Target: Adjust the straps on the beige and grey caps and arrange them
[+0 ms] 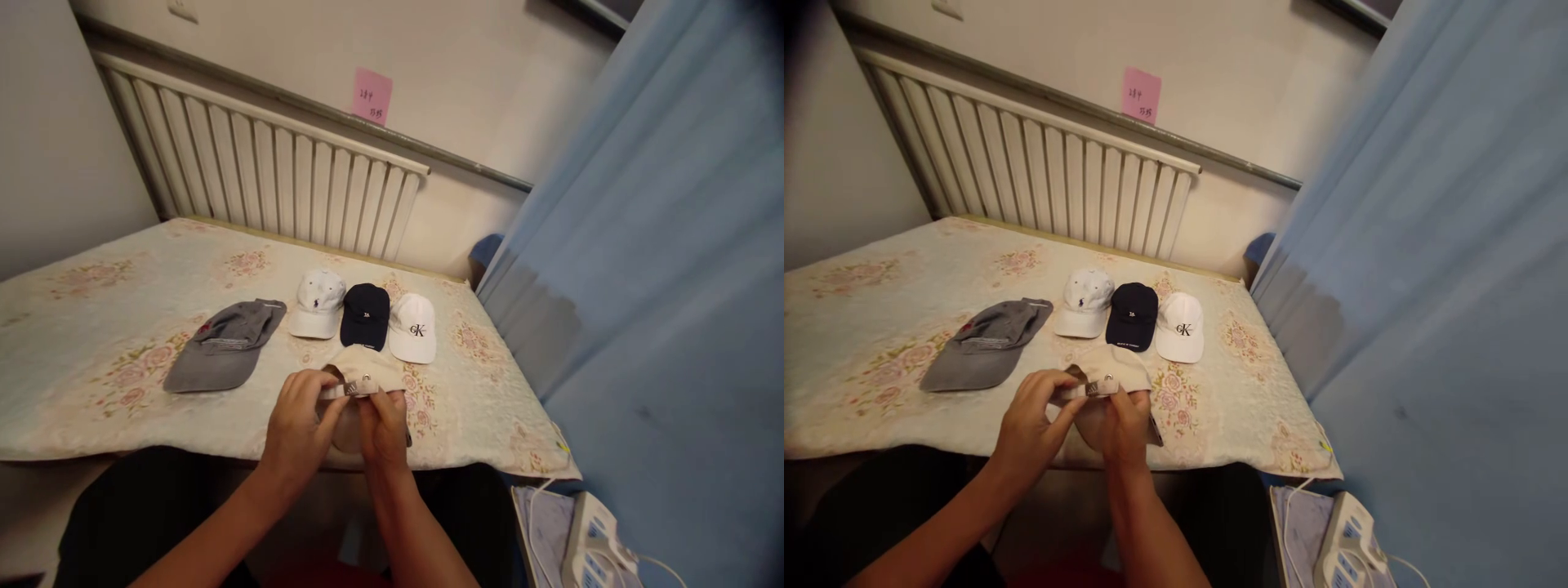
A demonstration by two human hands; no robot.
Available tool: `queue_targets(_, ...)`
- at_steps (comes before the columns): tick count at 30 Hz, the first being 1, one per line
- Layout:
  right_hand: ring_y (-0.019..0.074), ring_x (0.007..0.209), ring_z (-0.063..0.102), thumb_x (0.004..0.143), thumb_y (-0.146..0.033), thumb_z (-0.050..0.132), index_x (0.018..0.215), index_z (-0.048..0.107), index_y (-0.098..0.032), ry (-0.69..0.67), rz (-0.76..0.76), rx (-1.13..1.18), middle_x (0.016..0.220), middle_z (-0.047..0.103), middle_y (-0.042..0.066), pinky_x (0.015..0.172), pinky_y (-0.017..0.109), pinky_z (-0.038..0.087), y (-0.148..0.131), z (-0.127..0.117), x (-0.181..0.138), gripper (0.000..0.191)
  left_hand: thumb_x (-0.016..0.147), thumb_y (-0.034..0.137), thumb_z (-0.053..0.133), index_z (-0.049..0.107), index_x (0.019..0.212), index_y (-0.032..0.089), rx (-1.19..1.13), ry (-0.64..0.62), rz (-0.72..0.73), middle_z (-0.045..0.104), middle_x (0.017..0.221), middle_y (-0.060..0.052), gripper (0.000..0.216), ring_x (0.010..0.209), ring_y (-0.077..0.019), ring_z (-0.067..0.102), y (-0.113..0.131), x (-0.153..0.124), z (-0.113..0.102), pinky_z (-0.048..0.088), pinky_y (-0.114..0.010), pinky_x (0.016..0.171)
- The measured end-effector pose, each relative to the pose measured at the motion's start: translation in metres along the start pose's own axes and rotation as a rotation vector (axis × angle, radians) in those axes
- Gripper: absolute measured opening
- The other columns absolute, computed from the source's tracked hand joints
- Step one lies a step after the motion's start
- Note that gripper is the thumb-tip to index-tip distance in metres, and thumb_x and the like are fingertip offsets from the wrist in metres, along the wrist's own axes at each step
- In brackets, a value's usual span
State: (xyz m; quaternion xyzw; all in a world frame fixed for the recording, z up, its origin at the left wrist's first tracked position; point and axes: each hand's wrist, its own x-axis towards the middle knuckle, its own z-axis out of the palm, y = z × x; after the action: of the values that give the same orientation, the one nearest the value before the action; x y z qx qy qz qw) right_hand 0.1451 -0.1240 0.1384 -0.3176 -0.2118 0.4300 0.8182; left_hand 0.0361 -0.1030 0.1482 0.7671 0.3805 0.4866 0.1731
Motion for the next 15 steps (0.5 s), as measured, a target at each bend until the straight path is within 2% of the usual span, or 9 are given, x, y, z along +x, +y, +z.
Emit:
queue_targets(3, 0.014, 0.076, 0.065, 0.074, -0.013, 0.062, 0.104, 0.064, -0.018, -0.052, 0.013, 0.03, 0.085, 0.071, 0.003, 0.08, 0.029, 0.05, 0.001, 0.004, -0.002, 0.031, 0.079, 0.028, 0.061, 0.057, 0.094, 0.021, 0.037, -0.06, -0.032, 0.064, 0.093, -0.005, 0.017, 0.091, -0.0234, 0.056, -0.006, 0.004, 0.007, 0.04, -0.039, 0.085)
queue_targets(6, 0.0143, 0.077, 0.065, 0.074, -0.012, 0.062, 0.106, 0.062, -0.018, -0.093, 0.033, 0.035, 0.086, 0.071, 0.003, 0.082, 0.03, 0.05, 0.004, 0.005, -0.003, 0.033, 0.074, 0.026, 0.064, 0.058, 0.09, 0.022, -0.055, -0.076, -0.159, 0.065, 0.091, -0.003, 0.018, 0.088, -0.0225, 0.058, -0.005, 0.006, 0.012, 0.041, -0.036, 0.082)
queue_targets(11, 0.016, 0.084, 0.065, 0.073, -0.013, 0.059, 0.107, 0.06, -0.02, -0.115, 0.067, 0.018, 0.091, 0.07, 0.004, 0.088, 0.033, 0.048, 0.01, 0.001, -0.001, 0.035, 0.065, 0.026, 0.069, 0.06, 0.083, 0.023, -0.272, -0.055, -0.431, 0.062, 0.079, 0.001, 0.02, 0.075, -0.0182, 0.055, 0.001, 0.009, 0.013, 0.04, -0.027, 0.07)
queue_targets(15, 0.0189, 0.091, 0.064, 0.066, -0.012, 0.055, 0.108, 0.058, -0.019, -0.182, 0.094, 0.052, 0.098, 0.069, 0.005, 0.094, 0.039, 0.046, 0.01, -0.004, 0.003, 0.043, 0.064, 0.027, 0.071, 0.061, 0.081, 0.023, -0.456, -0.08, -0.551, 0.054, 0.065, 0.005, 0.02, 0.06, -0.0135, 0.046, -0.003, 0.008, 0.014, 0.034, -0.024, 0.058)
